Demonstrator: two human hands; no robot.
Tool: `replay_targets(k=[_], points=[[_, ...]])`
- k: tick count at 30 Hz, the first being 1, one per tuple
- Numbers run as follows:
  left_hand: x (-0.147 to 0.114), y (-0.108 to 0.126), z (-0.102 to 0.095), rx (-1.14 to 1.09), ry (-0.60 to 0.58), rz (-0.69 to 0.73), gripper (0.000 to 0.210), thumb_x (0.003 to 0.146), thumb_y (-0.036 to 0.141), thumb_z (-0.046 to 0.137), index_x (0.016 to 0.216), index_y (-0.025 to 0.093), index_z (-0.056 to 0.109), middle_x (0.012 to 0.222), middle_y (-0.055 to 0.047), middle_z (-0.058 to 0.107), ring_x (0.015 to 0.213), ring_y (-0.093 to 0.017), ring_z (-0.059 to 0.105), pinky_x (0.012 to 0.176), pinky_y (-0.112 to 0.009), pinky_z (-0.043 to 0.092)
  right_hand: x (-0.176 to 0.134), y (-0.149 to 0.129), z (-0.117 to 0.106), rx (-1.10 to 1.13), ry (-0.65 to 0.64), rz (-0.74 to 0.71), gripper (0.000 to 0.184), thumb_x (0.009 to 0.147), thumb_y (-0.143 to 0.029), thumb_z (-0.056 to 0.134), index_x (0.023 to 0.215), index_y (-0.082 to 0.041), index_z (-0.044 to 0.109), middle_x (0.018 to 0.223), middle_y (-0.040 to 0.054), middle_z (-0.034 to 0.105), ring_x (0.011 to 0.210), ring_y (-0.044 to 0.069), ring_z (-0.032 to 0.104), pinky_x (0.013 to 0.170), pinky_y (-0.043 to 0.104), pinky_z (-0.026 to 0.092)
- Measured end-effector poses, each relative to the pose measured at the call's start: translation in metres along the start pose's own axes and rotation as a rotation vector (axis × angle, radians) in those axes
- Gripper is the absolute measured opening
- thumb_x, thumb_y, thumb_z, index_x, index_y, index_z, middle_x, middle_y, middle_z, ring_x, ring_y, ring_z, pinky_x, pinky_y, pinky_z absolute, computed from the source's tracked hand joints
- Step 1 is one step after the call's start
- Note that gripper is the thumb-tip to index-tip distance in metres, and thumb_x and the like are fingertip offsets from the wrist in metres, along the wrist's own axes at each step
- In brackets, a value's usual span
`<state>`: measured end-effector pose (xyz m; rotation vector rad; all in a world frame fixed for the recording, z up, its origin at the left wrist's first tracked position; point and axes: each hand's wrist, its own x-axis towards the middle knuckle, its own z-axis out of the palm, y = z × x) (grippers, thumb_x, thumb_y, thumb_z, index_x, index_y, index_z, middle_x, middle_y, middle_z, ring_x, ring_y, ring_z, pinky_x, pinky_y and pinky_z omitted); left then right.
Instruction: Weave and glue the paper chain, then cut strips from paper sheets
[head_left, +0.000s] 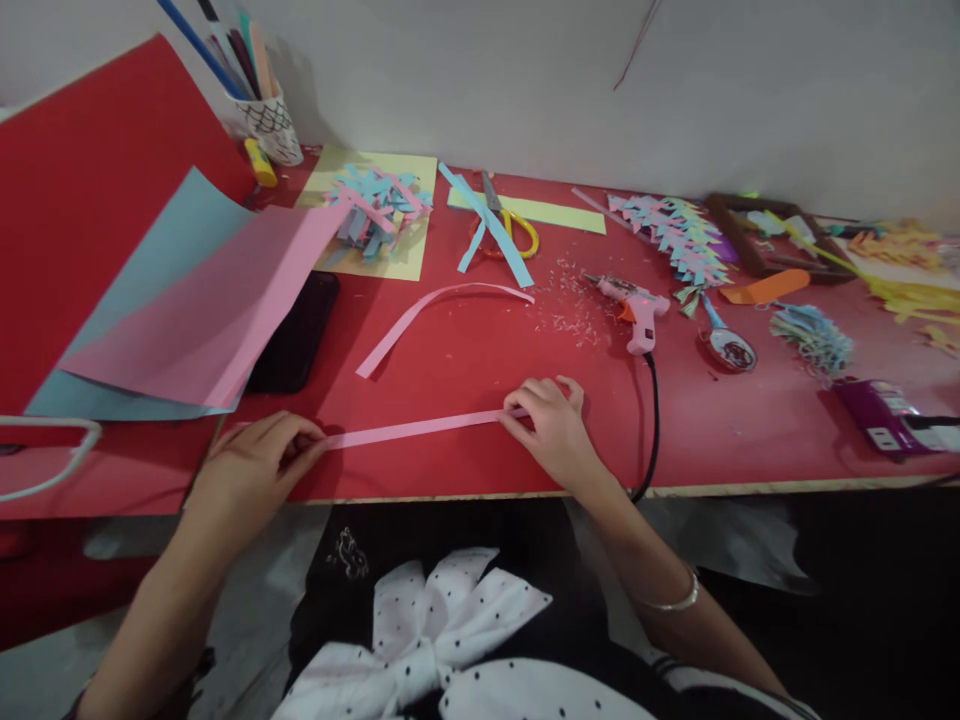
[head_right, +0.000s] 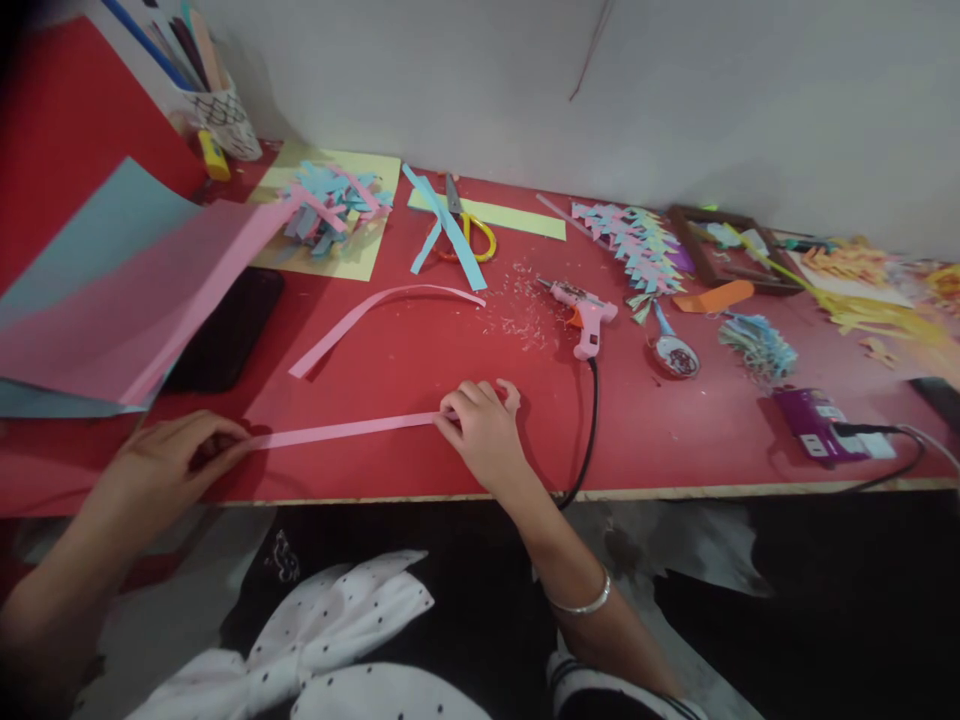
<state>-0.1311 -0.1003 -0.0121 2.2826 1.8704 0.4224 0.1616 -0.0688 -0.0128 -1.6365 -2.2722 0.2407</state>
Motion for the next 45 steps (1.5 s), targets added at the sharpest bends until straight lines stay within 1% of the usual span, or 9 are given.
replay_targets(k=[3,7,11,14,16,21,29,37,45], points=[[-0.004,0.007,-0.001,0.139,0.024,0.038,0.018,0.085,0.029,0.037,0.089,0.020,0.053,0.092,-0.006,0.062,0.083,-0.023,0.057,0.077,-0.038,0.040,0.000,-0.001,0.000,-0.012,0.008,-0.006,0.014,0.081,-0.024,0.055,0.067,-0.021,0.054,0.070,-0.0040,0.058,0.074,0.014,0.053,0.090,0.037,0.018],[0.004,0.046,0.017,0.101,0.072,0.295,0.031,0.086,0.016,0.032,0.105,0.019,0.056,0.102,-0.008,0.062,0.091,-0.021,0.056,0.080,-0.035,0.042,0.001,-0.001,0.000,-0.025,0.011,-0.013,0.016,0.082,-0.025,0.053,0.066,-0.021,0.054,0.069,-0.0042,0.057,0.073,0.014,0.052,0.090,0.038,0.016],[0.016,0.094,0.038,0.102,-0.039,0.428,0.034,0.087,0.031,0.041,0.115,0.018,0.054,0.107,-0.009,0.061,0.096,-0.022,0.055,0.083,-0.033,0.043,0.001,-0.001,-0.001,-0.040,-0.008,-0.022,0.018,0.084,-0.027,0.050,0.068,-0.021,0.055,0.071,-0.0039,0.058,0.074,0.014,0.051,0.090,0.038,0.015],[0.019,0.110,0.043,0.113,-0.058,0.457,0.049,0.084,0.045,0.044,0.119,0.012,0.051,0.108,-0.012,0.059,0.098,-0.024,0.052,0.085,-0.035,0.041,0.001,-0.001,-0.001,-0.040,-0.006,-0.030,0.021,0.087,-0.028,0.046,0.070,-0.021,0.056,0.072,-0.0033,0.059,0.075,0.014,0.051,0.090,0.038,0.015],[0.018,0.112,0.044,0.115,-0.061,0.444,0.056,0.083,0.050,0.044,0.123,0.011,0.049,0.109,-0.013,0.059,0.098,-0.025,0.051,0.085,-0.036,0.041,0.000,0.000,-0.001,-0.040,0.004,-0.035,0.023,0.088,-0.029,0.044,0.069,-0.021,0.056,0.072,-0.0030,0.059,0.075,0.014,0.051,0.090,0.038,0.015],[0.011,0.116,0.045,0.141,-0.051,0.364,0.062,0.079,0.059,0.042,0.128,0.020,0.046,0.108,-0.011,0.057,0.096,-0.026,0.049,0.086,-0.040,0.039,0.001,0.002,-0.001,-0.055,0.016,-0.043,0.027,0.089,-0.031,0.042,0.068,-0.020,0.056,0.070,-0.0028,0.059,0.074,0.014,0.051,0.089,0.038,0.015],[0.008,0.127,0.048,0.150,-0.034,0.295,0.064,0.078,0.060,0.044,0.128,0.021,0.046,0.105,-0.011,0.058,0.097,-0.028,0.047,0.090,-0.045,0.036,0.001,0.012,-0.005,-0.064,0.037,-0.049,0.031,0.090,-0.033,0.040,0.066,-0.020,0.055,0.069,-0.0025,0.059,0.073,0.014,0.052,0.088,0.038,0.015],[0.005,0.132,0.048,0.170,0.032,0.230,0.060,0.076,0.059,0.048,0.126,0.025,0.049,0.109,-0.009,0.057,0.099,-0.028,0.048,0.093,-0.046,0.035,-0.011,0.046,-0.018,-0.071,0.067,0.068,0.033,0.089,-0.036,0.039,0.064,-0.019,0.054,0.068,-0.0022,0.058,0.072,0.015,0.052,0.087,0.040,0.018],[0.006,0.131,0.051,0.182,0.077,0.259,0.059,0.077,0.057,0.049,0.124,0.022,0.051,0.106,-0.009,0.059,0.097,-0.028,0.049,0.093,-0.045,0.036,-0.016,0.047,-0.019,-0.088,0.086,0.165,0.029,0.086,-0.034,0.041,0.065,-0.019,0.054,0.070,-0.0011,0.057,0.074,0.016,0.051,0.086,0.039,0.020]])
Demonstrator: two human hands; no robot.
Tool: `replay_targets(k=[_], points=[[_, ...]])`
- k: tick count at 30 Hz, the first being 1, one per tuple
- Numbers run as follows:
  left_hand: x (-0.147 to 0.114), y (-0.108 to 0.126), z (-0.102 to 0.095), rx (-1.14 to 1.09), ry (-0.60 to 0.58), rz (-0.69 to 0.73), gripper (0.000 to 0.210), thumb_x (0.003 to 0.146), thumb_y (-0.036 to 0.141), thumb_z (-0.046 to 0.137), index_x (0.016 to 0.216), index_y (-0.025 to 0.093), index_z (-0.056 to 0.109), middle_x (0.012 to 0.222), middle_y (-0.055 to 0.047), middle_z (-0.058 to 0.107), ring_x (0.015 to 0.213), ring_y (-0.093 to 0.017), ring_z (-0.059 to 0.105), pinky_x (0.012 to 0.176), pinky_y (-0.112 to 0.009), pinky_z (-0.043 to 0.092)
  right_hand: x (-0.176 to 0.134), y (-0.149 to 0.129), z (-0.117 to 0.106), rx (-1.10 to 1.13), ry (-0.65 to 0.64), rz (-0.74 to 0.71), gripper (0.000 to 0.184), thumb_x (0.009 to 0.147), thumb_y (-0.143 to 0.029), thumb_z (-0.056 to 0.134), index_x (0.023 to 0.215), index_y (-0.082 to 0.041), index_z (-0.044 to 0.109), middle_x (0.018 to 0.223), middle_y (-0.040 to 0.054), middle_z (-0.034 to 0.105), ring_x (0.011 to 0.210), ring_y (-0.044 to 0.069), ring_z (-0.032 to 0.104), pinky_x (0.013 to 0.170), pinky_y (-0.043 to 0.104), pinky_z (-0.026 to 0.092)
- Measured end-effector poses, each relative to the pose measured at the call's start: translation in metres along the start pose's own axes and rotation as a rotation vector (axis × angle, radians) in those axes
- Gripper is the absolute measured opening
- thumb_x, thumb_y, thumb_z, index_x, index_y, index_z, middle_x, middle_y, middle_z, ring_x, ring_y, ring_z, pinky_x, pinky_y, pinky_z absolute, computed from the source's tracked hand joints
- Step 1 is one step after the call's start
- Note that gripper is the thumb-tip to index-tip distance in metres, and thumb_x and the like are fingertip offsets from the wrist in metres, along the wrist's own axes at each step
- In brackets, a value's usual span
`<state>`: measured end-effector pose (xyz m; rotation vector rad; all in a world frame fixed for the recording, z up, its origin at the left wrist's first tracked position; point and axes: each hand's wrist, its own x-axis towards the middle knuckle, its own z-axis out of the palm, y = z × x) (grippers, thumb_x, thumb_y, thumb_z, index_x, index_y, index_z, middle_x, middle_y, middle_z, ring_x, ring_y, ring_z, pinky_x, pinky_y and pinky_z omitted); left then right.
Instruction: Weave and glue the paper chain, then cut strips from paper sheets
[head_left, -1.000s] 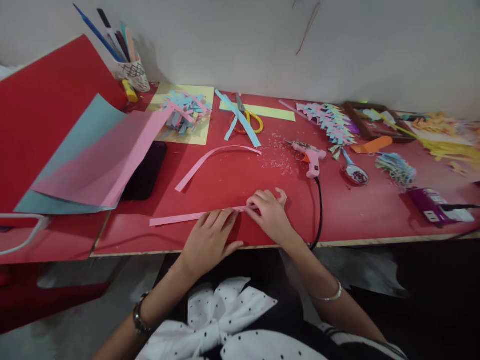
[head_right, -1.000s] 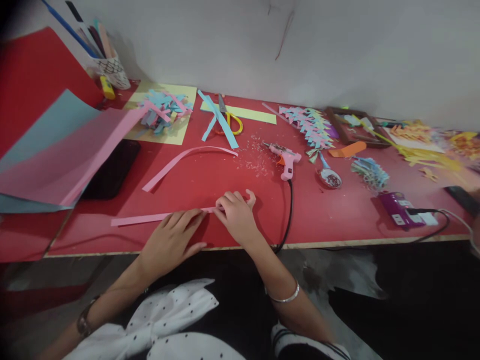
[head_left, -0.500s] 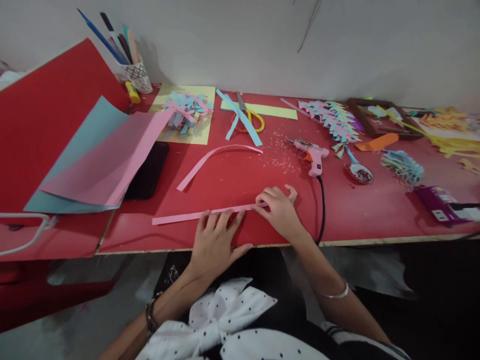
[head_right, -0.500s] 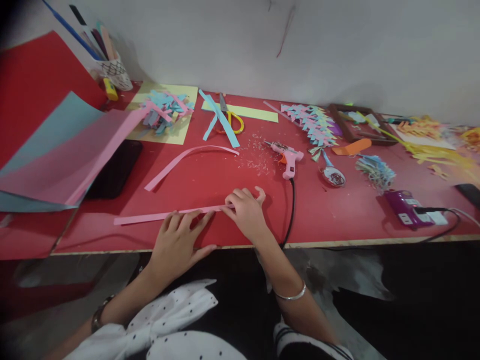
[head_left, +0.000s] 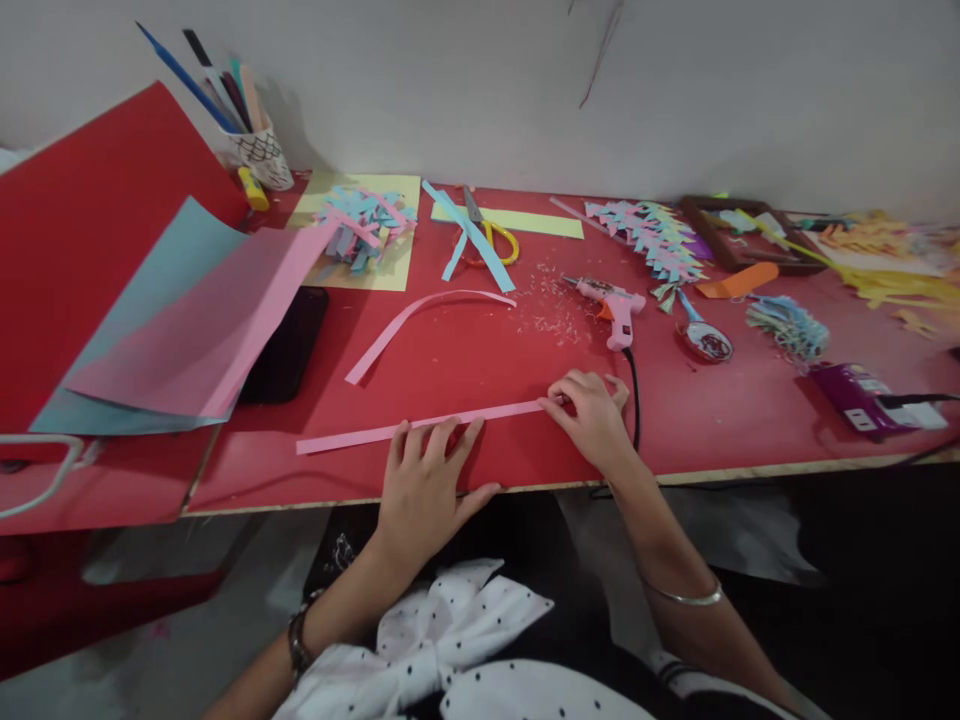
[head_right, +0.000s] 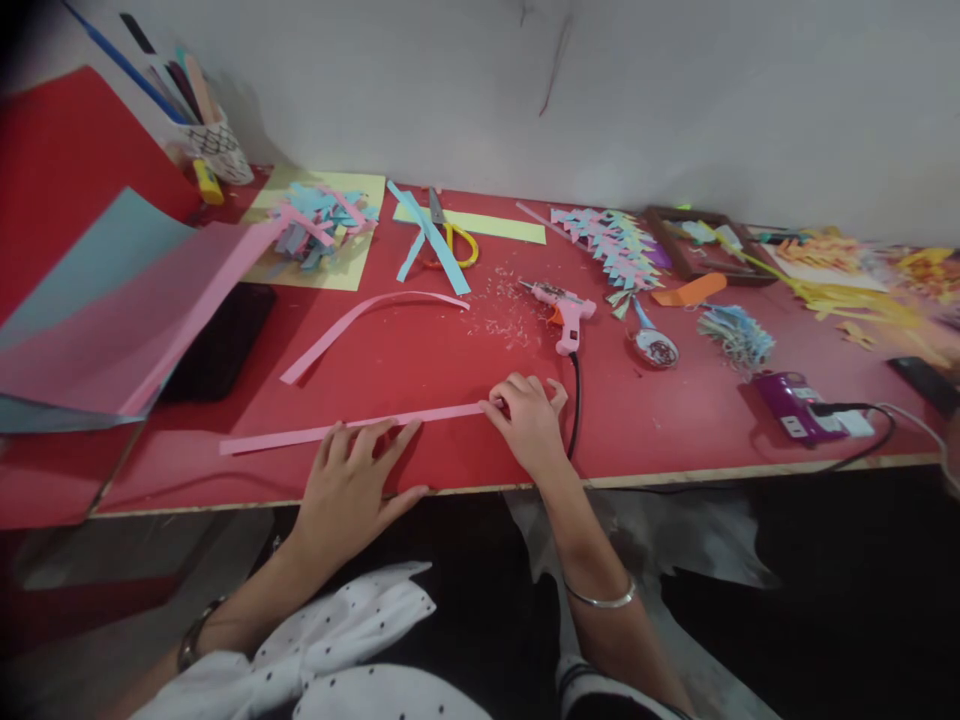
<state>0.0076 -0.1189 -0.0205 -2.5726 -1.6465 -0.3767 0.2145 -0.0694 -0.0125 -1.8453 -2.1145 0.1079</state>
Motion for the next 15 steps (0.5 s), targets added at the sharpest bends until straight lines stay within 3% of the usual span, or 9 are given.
replay_targets(k=[9,15], points=[[-0.020,-0.028,0.002,0.011,0.097,0.050,0.056,0.082,0.052,0.043,0.122,0.013,0.051,0.107,-0.012,0.058,0.098,-0.026,0.049,0.094,-0.042,0.034,0.000,0.000,0.000,-0.010,0.001,0.010,0.022,0.083,-0.031,0.046,0.066,-0.019,0.054,0.070,-0.0017,0.056,0.074,0.016,0.051,0.085,0.039,0.021],[-0.043,-0.061,-0.004,0.023,0.047,-0.038,0.054,0.082,0.052,0.042,0.125,0.021,0.049,0.108,-0.011,0.056,0.100,-0.026,0.048,0.091,-0.042,0.039,-0.001,0.000,0.001,-0.013,0.021,-0.012,0.025,0.084,-0.033,0.044,0.065,-0.019,0.054,0.070,-0.0006,0.056,0.073,0.017,0.051,0.083,0.039,0.023]])
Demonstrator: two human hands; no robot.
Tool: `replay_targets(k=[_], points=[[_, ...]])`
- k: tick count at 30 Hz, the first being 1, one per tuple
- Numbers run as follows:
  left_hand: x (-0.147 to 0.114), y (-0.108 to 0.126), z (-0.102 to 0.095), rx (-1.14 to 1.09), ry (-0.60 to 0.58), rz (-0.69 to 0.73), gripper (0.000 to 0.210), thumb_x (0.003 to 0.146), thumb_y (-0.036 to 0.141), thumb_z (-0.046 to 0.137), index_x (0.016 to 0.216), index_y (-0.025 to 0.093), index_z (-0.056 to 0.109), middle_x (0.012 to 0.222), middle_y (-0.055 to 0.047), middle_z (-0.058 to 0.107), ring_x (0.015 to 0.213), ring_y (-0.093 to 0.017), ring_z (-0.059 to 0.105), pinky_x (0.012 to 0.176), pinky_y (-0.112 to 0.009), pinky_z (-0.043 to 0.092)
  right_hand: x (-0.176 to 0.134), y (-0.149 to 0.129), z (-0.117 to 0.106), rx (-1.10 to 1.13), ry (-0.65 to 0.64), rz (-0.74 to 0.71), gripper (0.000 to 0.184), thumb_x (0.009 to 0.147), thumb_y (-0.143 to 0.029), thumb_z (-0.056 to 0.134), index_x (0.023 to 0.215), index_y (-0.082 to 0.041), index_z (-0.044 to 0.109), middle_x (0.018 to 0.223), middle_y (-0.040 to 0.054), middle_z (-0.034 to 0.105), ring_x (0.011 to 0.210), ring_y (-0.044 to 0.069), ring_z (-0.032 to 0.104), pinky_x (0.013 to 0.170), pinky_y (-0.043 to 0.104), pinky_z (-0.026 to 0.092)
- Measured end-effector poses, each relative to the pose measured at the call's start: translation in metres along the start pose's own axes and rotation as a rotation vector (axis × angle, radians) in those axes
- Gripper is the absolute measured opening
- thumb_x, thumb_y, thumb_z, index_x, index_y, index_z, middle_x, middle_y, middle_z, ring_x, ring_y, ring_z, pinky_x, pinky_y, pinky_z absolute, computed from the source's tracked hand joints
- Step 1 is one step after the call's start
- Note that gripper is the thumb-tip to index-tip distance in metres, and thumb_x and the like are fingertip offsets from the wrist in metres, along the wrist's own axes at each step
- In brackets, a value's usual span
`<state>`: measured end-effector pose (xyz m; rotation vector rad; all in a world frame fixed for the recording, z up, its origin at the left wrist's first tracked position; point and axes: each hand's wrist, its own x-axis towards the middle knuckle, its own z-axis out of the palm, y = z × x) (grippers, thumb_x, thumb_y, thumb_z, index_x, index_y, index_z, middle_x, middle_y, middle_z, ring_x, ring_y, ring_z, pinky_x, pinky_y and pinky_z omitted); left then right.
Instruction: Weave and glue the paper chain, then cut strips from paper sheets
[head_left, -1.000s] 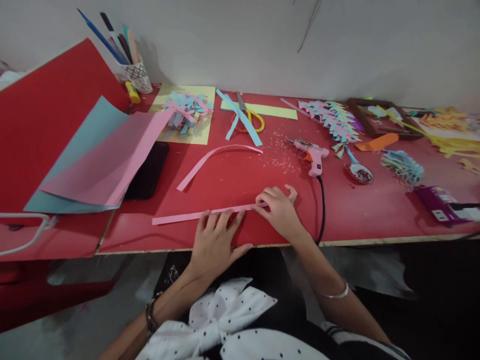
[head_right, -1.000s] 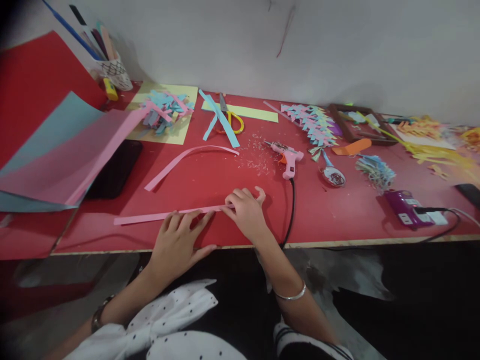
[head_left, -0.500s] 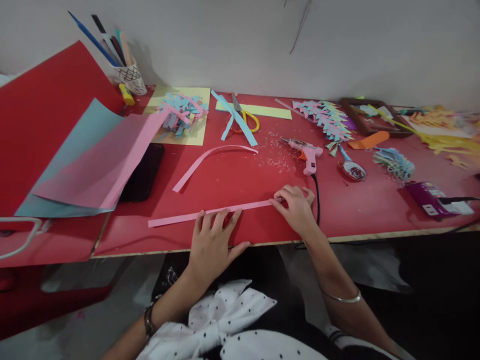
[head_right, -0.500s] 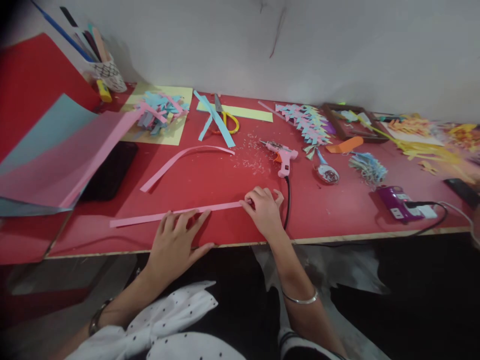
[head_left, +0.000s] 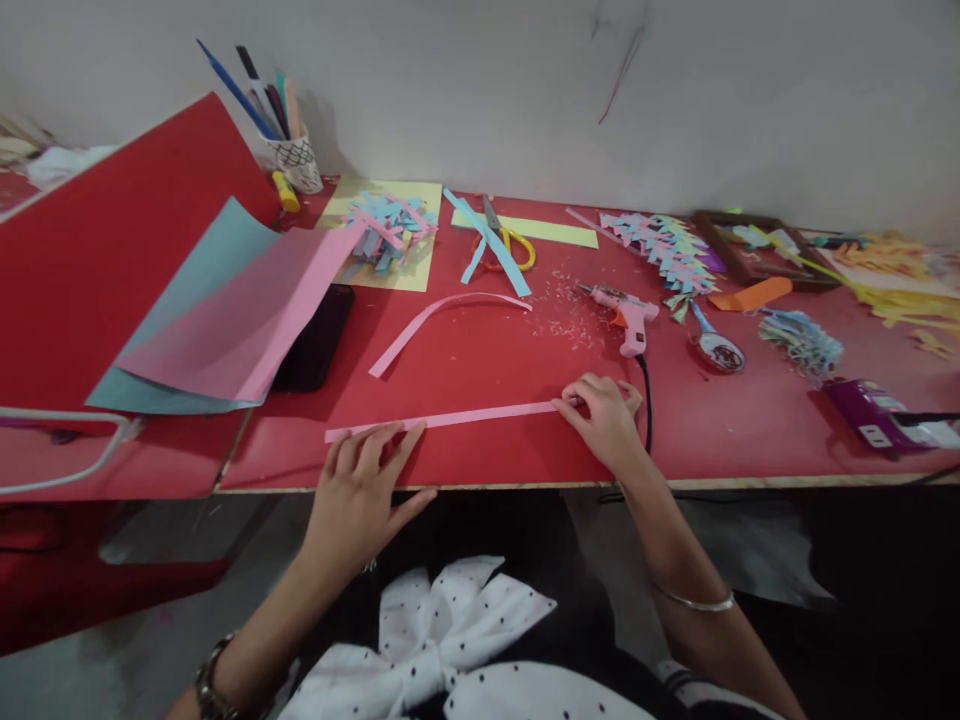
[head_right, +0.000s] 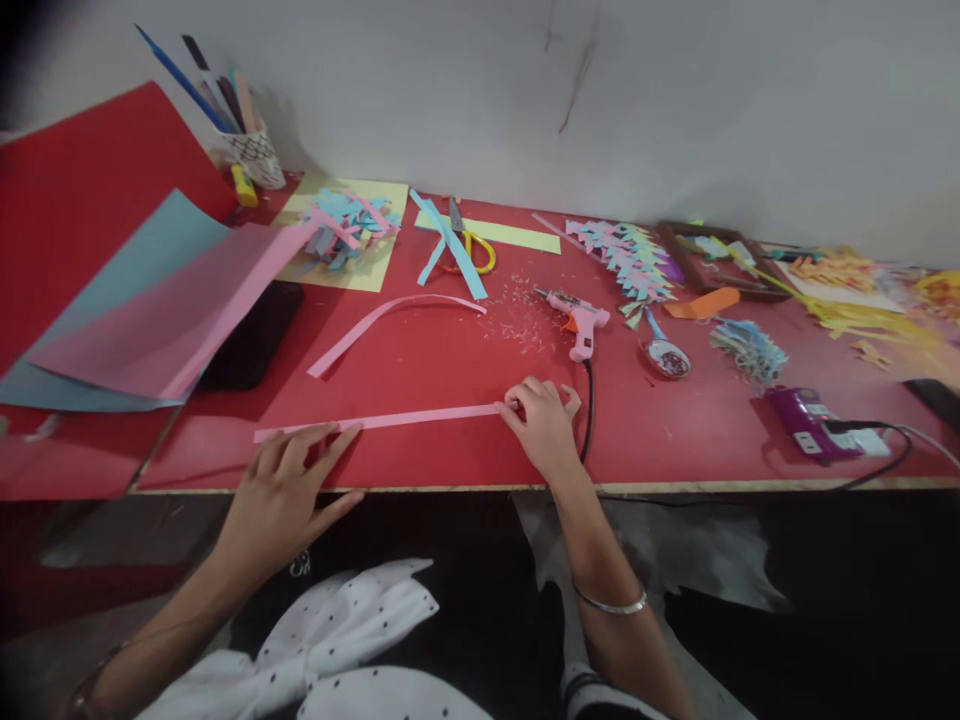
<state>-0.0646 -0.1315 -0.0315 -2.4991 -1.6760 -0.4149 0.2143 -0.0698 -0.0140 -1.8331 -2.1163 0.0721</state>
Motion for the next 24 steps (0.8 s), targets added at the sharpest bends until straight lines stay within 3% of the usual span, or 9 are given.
replay_targets(k=[9,12,14,18,21,24], points=[[-0.026,-0.032,-0.006,0.151,-0.015,-0.082,0.051,0.082,0.047,0.043,0.124,0.020,0.052,0.111,-0.014,0.054,0.097,-0.033,0.049,0.082,-0.046,0.044,0.002,0.000,-0.002,-0.055,0.027,-0.009,0.019,0.082,-0.029,0.045,0.069,-0.020,0.055,0.073,0.0008,0.058,0.076,0.018,0.053,0.086,0.042,0.023],[-0.027,-0.032,-0.008,0.139,-0.040,-0.095,0.050,0.082,0.047,0.042,0.124,0.022,0.052,0.111,-0.014,0.055,0.097,-0.033,0.050,0.083,-0.046,0.043,-0.006,-0.021,-0.003,-0.119,0.179,-0.041,0.019,0.084,-0.027,0.042,0.087,-0.019,0.059,0.089,0.0063,0.062,0.087,0.022,0.053,0.089,0.044,0.022],[-0.027,-0.030,-0.007,0.139,-0.063,-0.134,0.050,0.081,0.046,0.044,0.124,0.023,0.052,0.112,-0.014,0.055,0.100,-0.034,0.049,0.082,-0.047,0.043,-0.017,-0.048,0.001,-0.107,0.228,-0.137,0.023,0.086,-0.026,0.039,0.094,-0.019,0.059,0.097,0.0078,0.062,0.091,0.021,0.052,0.090,0.042,0.023],[-0.027,-0.028,-0.005,0.118,-0.066,-0.158,0.050,0.080,0.045,0.044,0.124,0.022,0.051,0.113,-0.014,0.054,0.101,-0.034,0.050,0.084,-0.047,0.042,-0.039,-0.106,0.022,-0.014,0.021,-0.511,0.036,0.089,-0.039,0.038,0.113,-0.018,0.055,0.107,0.0074,0.062,0.099,0.020,0.050,0.090,0.036,0.029],[-0.026,-0.029,-0.005,0.102,-0.036,-0.128,0.048,0.082,0.045,0.041,0.124,0.022,0.051,0.112,-0.013,0.056,0.098,-0.030,0.052,0.088,-0.046,0.040,-0.046,-0.130,0.035,-0.014,-0.097,-0.509,0.054,0.087,-0.050,0.036,0.126,-0.012,0.045,0.123,0.0118,0.054,0.113,0.024,0.043,0.096,0.042,0.028],[-0.026,-0.029,-0.006,0.123,0.001,-0.097,0.048,0.083,0.045,0.040,0.123,0.021,0.052,0.110,-0.014,0.057,0.097,-0.029,0.052,0.088,-0.045,0.041,-0.045,-0.135,0.037,-0.018,-0.163,-0.448,0.065,0.086,-0.055,0.034,0.132,-0.011,0.038,0.131,0.0144,0.047,0.120,0.027,0.037,0.100,0.048,0.026]])
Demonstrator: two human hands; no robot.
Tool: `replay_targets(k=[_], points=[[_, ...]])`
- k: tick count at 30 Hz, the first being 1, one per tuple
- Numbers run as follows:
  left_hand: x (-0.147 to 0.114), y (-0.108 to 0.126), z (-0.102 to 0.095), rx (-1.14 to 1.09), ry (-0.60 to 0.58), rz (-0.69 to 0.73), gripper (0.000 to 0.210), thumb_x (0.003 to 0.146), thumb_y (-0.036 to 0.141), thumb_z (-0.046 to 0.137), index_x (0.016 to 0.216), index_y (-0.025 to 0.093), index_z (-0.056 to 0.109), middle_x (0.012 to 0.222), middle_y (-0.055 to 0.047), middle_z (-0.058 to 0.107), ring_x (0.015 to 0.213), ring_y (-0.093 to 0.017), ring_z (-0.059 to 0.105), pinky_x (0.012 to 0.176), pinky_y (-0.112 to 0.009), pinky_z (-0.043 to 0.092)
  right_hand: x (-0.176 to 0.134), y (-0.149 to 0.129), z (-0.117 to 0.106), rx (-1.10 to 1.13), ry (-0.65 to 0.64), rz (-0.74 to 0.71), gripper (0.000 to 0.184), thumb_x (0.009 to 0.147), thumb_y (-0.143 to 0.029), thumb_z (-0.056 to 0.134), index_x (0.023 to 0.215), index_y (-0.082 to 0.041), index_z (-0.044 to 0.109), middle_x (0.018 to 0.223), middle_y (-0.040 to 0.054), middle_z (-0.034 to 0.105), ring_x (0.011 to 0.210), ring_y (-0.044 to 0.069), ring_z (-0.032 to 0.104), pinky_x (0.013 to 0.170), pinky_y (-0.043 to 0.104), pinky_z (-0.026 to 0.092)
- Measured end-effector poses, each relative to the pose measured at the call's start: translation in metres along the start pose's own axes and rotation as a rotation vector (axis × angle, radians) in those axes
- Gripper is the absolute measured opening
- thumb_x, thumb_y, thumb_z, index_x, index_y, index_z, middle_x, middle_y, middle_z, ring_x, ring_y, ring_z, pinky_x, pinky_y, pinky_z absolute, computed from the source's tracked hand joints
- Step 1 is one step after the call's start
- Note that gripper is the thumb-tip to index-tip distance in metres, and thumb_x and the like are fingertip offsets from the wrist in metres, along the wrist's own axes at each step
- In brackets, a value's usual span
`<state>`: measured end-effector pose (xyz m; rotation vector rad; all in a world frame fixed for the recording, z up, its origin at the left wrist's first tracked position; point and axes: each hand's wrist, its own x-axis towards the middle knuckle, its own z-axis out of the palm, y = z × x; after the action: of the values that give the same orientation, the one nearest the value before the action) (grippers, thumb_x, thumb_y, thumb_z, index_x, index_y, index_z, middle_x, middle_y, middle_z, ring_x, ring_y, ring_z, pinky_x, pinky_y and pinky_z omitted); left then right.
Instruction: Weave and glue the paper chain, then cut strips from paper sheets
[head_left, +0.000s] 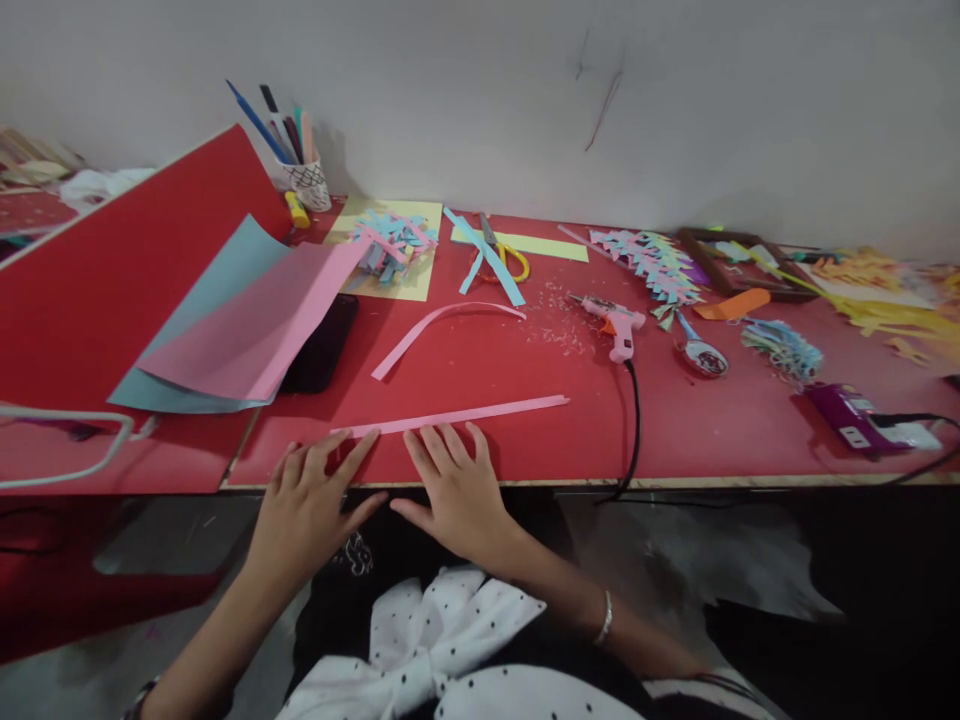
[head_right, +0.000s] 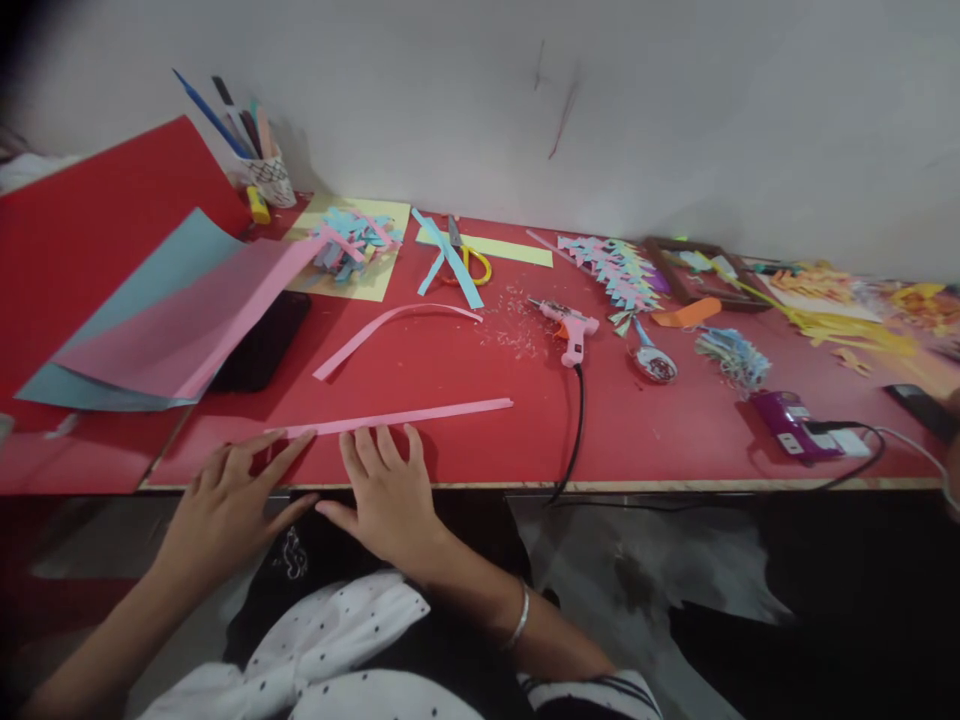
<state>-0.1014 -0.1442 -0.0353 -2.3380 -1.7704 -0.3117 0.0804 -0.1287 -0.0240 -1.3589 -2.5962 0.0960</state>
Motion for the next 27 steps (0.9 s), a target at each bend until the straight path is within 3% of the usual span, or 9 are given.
replay_targets(k=[6,12,20,27], points=[[-0.001,0.001,0.000,-0.012,0.005,-0.017,0.047,0.082,0.042,0.043,0.122,0.020,0.053,0.110,-0.015,0.056,0.098,-0.032,0.051,0.084,-0.046,0.043,0.001,0.002,-0.004,0.052,-0.047,0.060,0.065,0.084,-0.059,0.032,0.135,-0.017,0.034,0.134,0.0129,0.044,0.124,0.029,0.034,0.101,0.054,0.025],[-0.002,0.005,-0.002,0.016,-0.008,-0.045,0.045,0.085,0.040,0.039,0.123,0.021,0.053,0.109,-0.016,0.056,0.098,-0.033,0.050,0.081,-0.046,0.044,0.003,0.002,-0.007,0.052,-0.054,0.107,0.068,0.079,-0.066,0.035,0.132,-0.024,0.040,0.132,0.0127,0.045,0.123,0.033,0.034,0.099,0.061,0.021],[-0.003,0.007,-0.002,0.049,0.017,-0.026,0.044,0.086,0.038,0.040,0.123,0.019,0.052,0.109,-0.016,0.056,0.095,-0.031,0.051,0.081,-0.044,0.044,-0.005,0.027,-0.014,0.004,-0.027,0.271,0.065,0.077,-0.066,0.040,0.128,-0.027,0.045,0.130,0.0142,0.047,0.121,0.036,0.036,0.094,0.066,0.021],[-0.002,0.008,-0.005,0.072,-0.012,-0.041,0.043,0.086,0.038,0.039,0.123,0.020,0.053,0.110,-0.016,0.055,0.097,-0.032,0.050,0.079,-0.044,0.044,-0.014,0.041,-0.019,0.015,-0.043,0.273,0.061,0.077,-0.065,0.041,0.130,-0.034,0.042,0.131,0.0116,0.046,0.124,0.032,0.035,0.095,0.066,0.020]])
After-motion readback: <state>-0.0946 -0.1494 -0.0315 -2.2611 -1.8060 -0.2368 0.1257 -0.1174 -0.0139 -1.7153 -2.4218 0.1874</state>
